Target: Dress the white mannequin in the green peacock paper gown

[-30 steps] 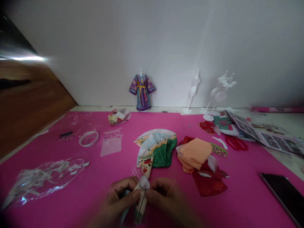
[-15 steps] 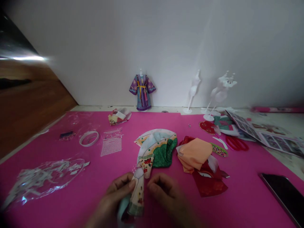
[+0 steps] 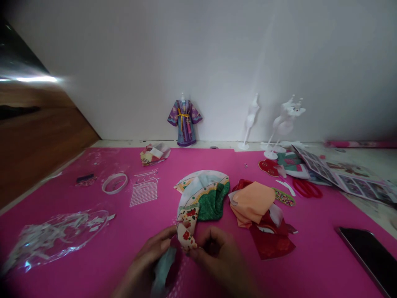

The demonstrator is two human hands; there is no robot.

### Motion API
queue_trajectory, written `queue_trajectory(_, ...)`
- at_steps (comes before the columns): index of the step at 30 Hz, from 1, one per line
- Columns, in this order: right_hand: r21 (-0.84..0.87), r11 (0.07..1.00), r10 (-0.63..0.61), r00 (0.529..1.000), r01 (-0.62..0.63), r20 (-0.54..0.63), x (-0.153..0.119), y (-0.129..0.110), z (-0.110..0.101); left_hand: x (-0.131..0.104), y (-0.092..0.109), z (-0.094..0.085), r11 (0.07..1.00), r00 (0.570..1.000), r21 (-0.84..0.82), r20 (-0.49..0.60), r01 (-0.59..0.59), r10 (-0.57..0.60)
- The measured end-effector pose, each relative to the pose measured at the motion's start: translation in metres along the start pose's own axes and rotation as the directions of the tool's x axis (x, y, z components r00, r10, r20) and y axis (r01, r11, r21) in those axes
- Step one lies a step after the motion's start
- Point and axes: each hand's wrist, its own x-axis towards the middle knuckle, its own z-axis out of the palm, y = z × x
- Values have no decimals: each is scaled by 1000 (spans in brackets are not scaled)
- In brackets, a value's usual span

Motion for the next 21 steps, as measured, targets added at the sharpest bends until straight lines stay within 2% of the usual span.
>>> queue_trajectory(2, -8, 1000, -10, 1000, 10, -29, 1, 2, 1, 2, -3, 0, 997, 998, 54, 27, -59, 57)
queue_trajectory(4, 2, 1000, -16, 1000, 16, -19, 1, 3, 3, 6, -7, 0, 991, 997, 117, 58, -60, 53)
queue_trajectory(7, 74, 997, -6, 999, 2, 42, 1, 2, 6, 10, -10, -2, 985, 999, 169, 0, -33, 34)
queue_trajectory(10, 154, 988, -25, 994, 8, 110, 1, 2, 7, 10, -7, -3, 984, 996, 168, -60, -57, 68)
queue_trajectory(12, 119, 993, -30, 989, 12, 146, 0, 1, 5, 7, -5, -3, 986, 995, 156, -73, -61, 73)
queue_trajectory(14, -9, 999, -38, 992, 40, 121, 0, 0, 4, 6, -4, -2, 988, 996, 150, -75, -45, 57)
queue_trajectory(17, -177, 978, -113, 994, 112, 5, 2, -2, 1, 6, -3, -3, 989, 997, 147, -60, -34, 43)
queue_trajectory(21, -195, 954, -246, 967, 228, -73, 4, -3, -1, 11, -2, -6, 988, 996, 145, -63, -52, 61)
